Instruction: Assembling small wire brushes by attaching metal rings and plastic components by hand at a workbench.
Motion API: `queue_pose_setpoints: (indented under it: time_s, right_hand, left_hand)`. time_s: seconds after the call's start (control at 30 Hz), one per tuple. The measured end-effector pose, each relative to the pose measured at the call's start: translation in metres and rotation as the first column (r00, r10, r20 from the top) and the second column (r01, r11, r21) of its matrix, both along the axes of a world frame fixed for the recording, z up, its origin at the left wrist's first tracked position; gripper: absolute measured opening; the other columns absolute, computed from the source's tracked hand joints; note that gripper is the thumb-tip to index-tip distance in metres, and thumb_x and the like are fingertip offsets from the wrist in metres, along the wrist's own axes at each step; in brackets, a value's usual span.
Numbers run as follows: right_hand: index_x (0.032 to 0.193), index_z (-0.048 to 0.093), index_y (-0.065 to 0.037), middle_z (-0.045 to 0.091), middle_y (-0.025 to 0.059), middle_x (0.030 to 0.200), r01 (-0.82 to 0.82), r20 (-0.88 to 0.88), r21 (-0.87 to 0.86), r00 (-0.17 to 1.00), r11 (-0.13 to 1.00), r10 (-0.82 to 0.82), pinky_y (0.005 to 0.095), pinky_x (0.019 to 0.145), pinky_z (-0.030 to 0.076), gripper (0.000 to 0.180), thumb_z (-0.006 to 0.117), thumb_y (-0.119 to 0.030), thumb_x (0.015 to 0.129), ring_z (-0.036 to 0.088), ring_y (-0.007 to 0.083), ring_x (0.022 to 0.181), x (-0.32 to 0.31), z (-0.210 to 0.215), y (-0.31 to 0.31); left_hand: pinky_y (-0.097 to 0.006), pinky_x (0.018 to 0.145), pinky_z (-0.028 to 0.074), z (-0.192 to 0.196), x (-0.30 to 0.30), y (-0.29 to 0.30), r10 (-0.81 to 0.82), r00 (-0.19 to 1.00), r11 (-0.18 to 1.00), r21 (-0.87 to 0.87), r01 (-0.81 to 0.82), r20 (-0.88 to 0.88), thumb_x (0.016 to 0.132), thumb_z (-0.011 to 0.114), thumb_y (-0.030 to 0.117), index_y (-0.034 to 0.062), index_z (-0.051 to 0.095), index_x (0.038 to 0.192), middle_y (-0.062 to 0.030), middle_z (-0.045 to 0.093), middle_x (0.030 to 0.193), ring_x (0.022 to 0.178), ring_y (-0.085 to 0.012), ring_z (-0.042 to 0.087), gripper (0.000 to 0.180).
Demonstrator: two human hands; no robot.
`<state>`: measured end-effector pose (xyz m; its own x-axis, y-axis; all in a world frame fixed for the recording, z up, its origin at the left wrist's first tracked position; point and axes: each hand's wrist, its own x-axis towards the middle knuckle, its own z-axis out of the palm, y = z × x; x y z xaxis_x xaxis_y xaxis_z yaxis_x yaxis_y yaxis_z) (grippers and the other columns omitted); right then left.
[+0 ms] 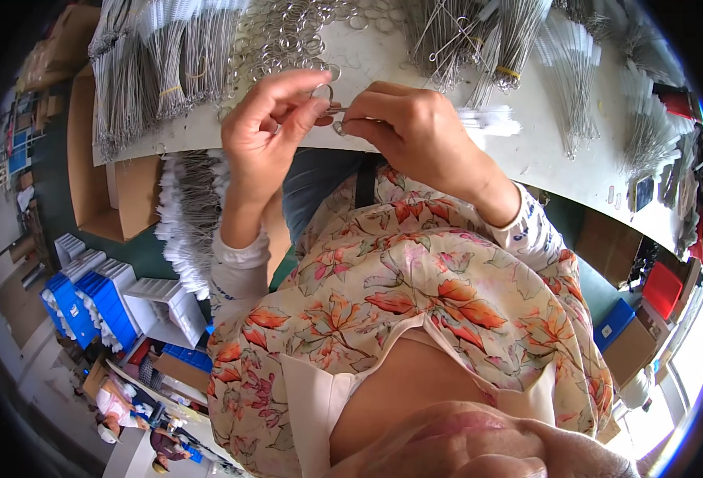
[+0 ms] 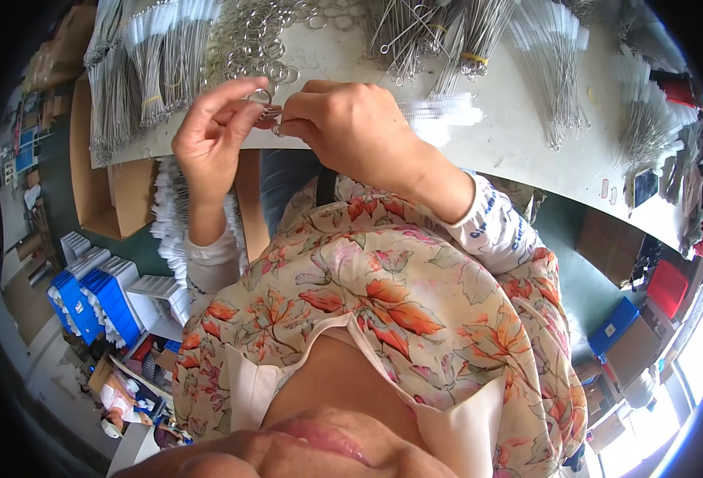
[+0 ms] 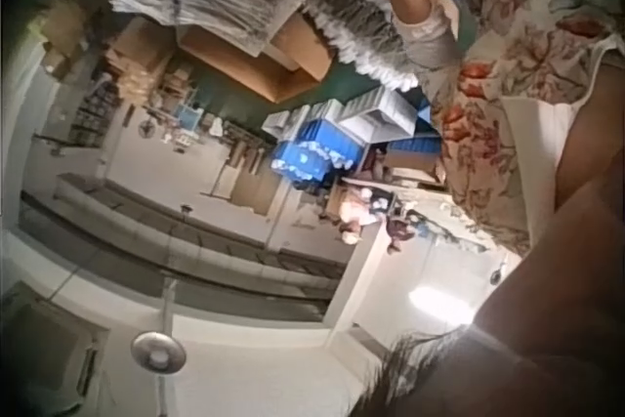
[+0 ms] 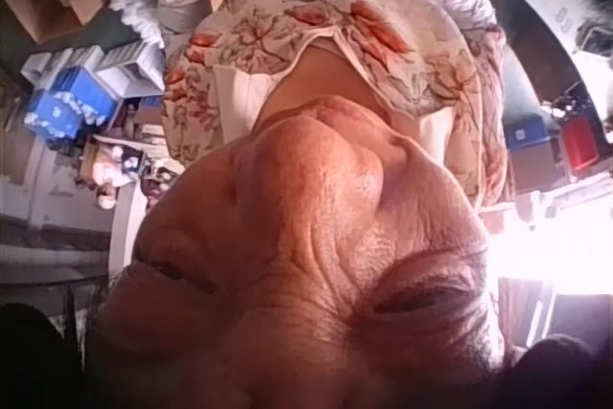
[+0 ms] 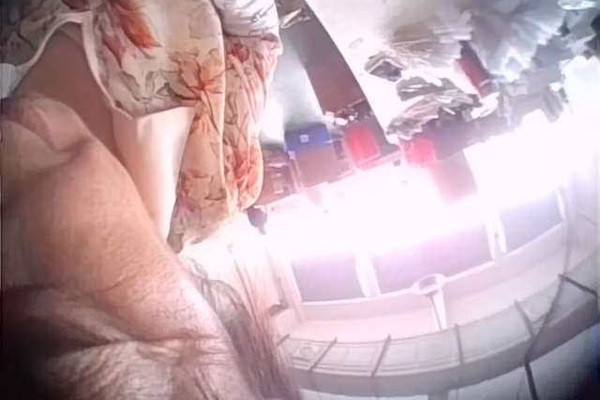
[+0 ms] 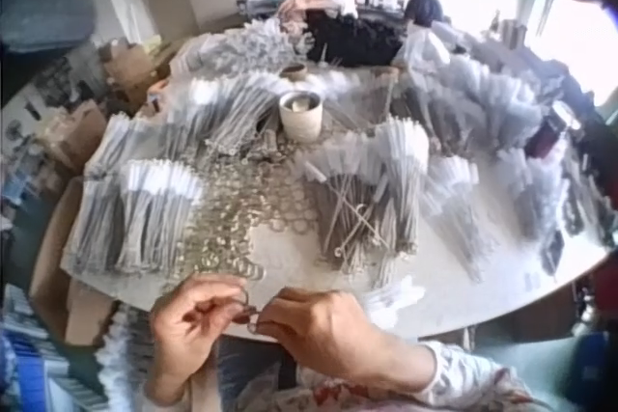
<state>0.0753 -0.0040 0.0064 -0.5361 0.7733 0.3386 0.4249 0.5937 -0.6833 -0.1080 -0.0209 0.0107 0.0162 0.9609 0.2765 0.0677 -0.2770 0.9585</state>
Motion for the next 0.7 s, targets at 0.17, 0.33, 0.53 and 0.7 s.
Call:
queue_pose_setpoints:
  time_s: [0.17, 0.33, 0.53, 0.7]
  right_hand:
    - [0.089, 0.062, 0.001, 0.061, 0.0061, 0.075, -0.273, -0.269, -0.434, 0.949, 0.859, 0.165, 0.0251, 0.061, 0.045, 0.011, 0.06, -0.009, 0.084, 0.056, 0.0125, 0.067, 0.015, 0.025, 0.002]
    - [0.09, 0.064, 0.0, 0.063, 0.0044, 0.07, -0.306, -0.338, -0.59, 0.934, 0.747, 0.116, 0.0225, 0.048, 0.041, 0.015, 0.061, -0.014, 0.085, 0.052, 0.0074, 0.052, 0.018, 0.028, 0.0]
    - [0.089, 0.065, -0.001, 0.062, -0.0004, 0.07, -0.328, -0.4, -0.695, 0.916, 0.64, 0.036, 0.019, 0.047, 0.039, 0.017, 0.06, -0.017, 0.087, 0.048, 0.0036, 0.053, 0.02, 0.027, -0.001]
    - [0.087, 0.065, -0.002, 0.059, -0.0023, 0.068, -0.401, -0.451, -0.733, 0.891, 0.549, 0.047, 0.0184, 0.047, 0.037, 0.019, 0.06, -0.02, 0.088, 0.045, 0.0029, 0.053, 0.022, 0.029, 0.0]
  left_hand:
    - [-0.026, 0.067, 0.058, 0.018, -0.02, 0.007, -0.327, 0.944, 0.943, 0.054, 0.329, -0.051, 0.08, 0.058, -0.007, -0.0006, 0.064, 0.093, -0.0165, 0.06, 0.104, 0.083, -0.015, 0.063, 0.016]
    - [-0.023, 0.067, 0.056, 0.026, -0.016, 0.006, -0.386, 0.921, 0.919, 0.061, 0.389, -0.059, 0.078, 0.057, -0.011, -0.0012, 0.064, 0.094, -0.0151, 0.061, 0.102, 0.082, -0.0139, 0.063, 0.02]
    - [-0.02, 0.068, 0.055, 0.025, -0.012, 0.002, -0.309, 0.948, 0.949, 0.04, 0.312, -0.071, 0.075, 0.058, -0.012, -0.0011, 0.065, 0.093, -0.0134, 0.062, 0.1, 0.083, -0.0131, 0.064, 0.022]
    - [-0.021, 0.068, 0.055, 0.026, -0.007, 0.001, -0.347, 0.936, 0.938, 0.049, 0.344, 0.065, 0.075, 0.058, -0.013, -0.0024, 0.065, 0.098, -0.0138, 0.063, 0.099, 0.083, -0.015, 0.064, 0.026]
